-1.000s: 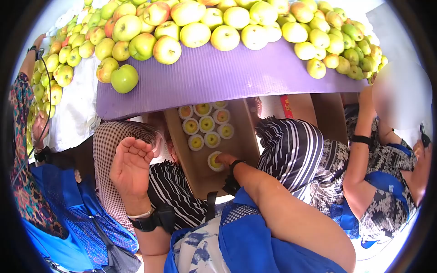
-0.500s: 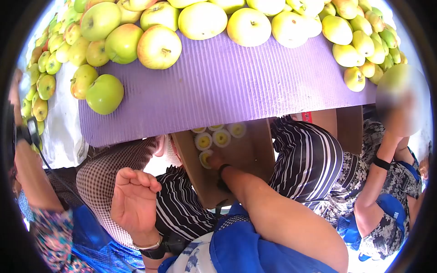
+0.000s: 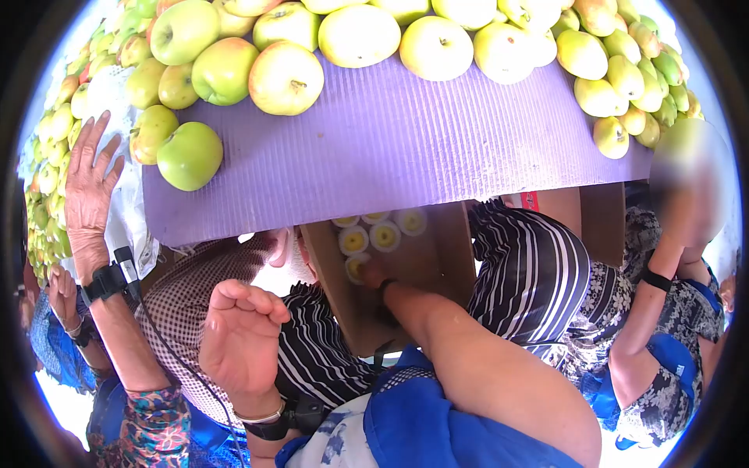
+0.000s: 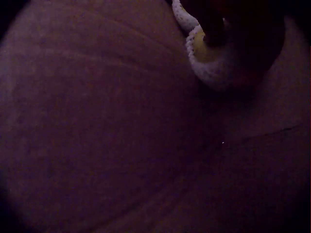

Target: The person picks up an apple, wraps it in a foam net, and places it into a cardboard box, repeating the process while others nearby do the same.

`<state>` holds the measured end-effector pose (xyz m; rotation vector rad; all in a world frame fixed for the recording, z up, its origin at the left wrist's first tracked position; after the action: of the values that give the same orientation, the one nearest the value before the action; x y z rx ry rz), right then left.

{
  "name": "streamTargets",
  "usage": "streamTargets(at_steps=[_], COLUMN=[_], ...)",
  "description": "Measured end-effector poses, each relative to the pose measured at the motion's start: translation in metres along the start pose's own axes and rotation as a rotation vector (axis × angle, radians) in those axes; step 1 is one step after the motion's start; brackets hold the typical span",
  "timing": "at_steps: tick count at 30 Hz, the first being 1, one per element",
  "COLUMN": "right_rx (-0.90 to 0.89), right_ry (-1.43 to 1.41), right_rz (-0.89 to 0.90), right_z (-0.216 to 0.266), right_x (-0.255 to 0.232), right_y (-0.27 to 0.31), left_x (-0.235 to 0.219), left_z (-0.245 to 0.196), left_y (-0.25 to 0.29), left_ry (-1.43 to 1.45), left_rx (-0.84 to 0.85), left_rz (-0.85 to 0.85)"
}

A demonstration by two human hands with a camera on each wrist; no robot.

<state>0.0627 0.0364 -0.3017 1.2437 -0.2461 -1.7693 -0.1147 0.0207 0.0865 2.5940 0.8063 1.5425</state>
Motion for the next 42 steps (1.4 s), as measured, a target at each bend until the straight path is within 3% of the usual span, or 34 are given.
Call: streamTargets(at_steps=[1,2,6,8,10,11,12,15,17,20,22,23,24,25,27,31,33,37,39,41,42], right_rx=[-0.347,-0.349,0.064,0.019,-0.334,-0.309,-0.461,-0.398,-0.351,-0.411,-0.515,-0.483,-0.618,-0.6,-0.364,-0.341,-0.205,-0.14,0.04,0.097,0.015], right_ry=[0.49,0.495,-0.117,0.13,0.536,0.494,0.519,0.484,0.256,0.038,0.075,0.083,0.015,-0.058,-0.084,0.207,0.086,0.102,0.268,0.376,0.764], right_rz=[0.093,0.076,-0.003,0.023,0.167,0.104,0.03,0.037,0.105,0.032,-0.087,-0.175,-0.427,-0.583,-0.833,-1.312,-1.277,-1.303,-1.056,-1.038,-0.936], right_z=[-0.001,-0.001,0.0,0.031,0.068,0.079,0.075,0.115,0.127,0.136,0.141,0.152,0.144,0.143,0.14,0.089,0.072,0.055,0.052,0.043,0.039], right_x=[0.005,0.01,-0.006,-0.042,-0.09,-0.107,-0.097,-0.168,-0.2,-0.273,-0.332,-0.374,-0.4,-0.43,-0.494,-0.6,-0.637,-0.683,-0.698,-0.709,-0.714], right_y=[-0.003,-0.006,-0.013,0.0,0.019,0.028,0.019,0.068,0.096,0.15,0.176,0.202,0.205,0.217,0.23,0.181,0.162,0.127,0.104,0.082,0.071], left_x=[0.0,0.001,0.0,-0.002,-0.003,-0.005,-0.011,-0.019,-0.025,-0.018,-0.018,-0.019,-0.021,-0.022,-0.021,-0.021,-0.022,-0.025,-0.026,-0.027,-0.028], left_z=[0.0,0.0,0.001,-0.001,-0.002,-0.002,-0.003,0.002,0.007,0.011,0.015,0.016,0.016,0.016,0.014,0.014,0.014,0.012,0.01,0.008,0.008], left_y=[0.0,0.001,0.0,0.001,0.002,0.003,0.001,-0.003,-0.005,-0.005,-0.006,-0.007,-0.007,-0.008,-0.008,-0.009,-0.011,-0.015,-0.017,-0.019,-0.02], left_ry=[0.003,-0.001,0.03,0.052,0.076,0.084,0.084,0.088,0.092,0.042,0.008,0.009,0.008,0.006,-0.011,-0.027,-0.024,-0.041,-0.031,-0.023,-0.02], left_rx=[-0.006,0.0,0.001,-0.005,-0.018,-0.01,-0.022,-0.024,-0.069,-0.071,-0.09,-0.084,-0.093,-0.101,-0.088,-0.084,-0.08,-0.063,-0.055,-0.047,-0.046], left_rz=[0.008,0.002,-0.002,0.057,0.027,0.073,0.031,-0.004,-0.058,-0.085,-0.147,-0.129,-0.14,-0.154,-0.155,-0.167,-0.172,-0.194,-0.196,-0.201,-0.192])
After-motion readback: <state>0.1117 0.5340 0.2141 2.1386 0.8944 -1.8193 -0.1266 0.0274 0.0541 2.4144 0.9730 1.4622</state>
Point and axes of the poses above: each hand's wrist, its own y-axis away from the middle knuckle, its own x-axis out of the palm, z = x × y, the point moved 2 cm from there along -y, towards the middle knuckle, and after that the axes turned 7 degrees about y, right-handed, at the moved point
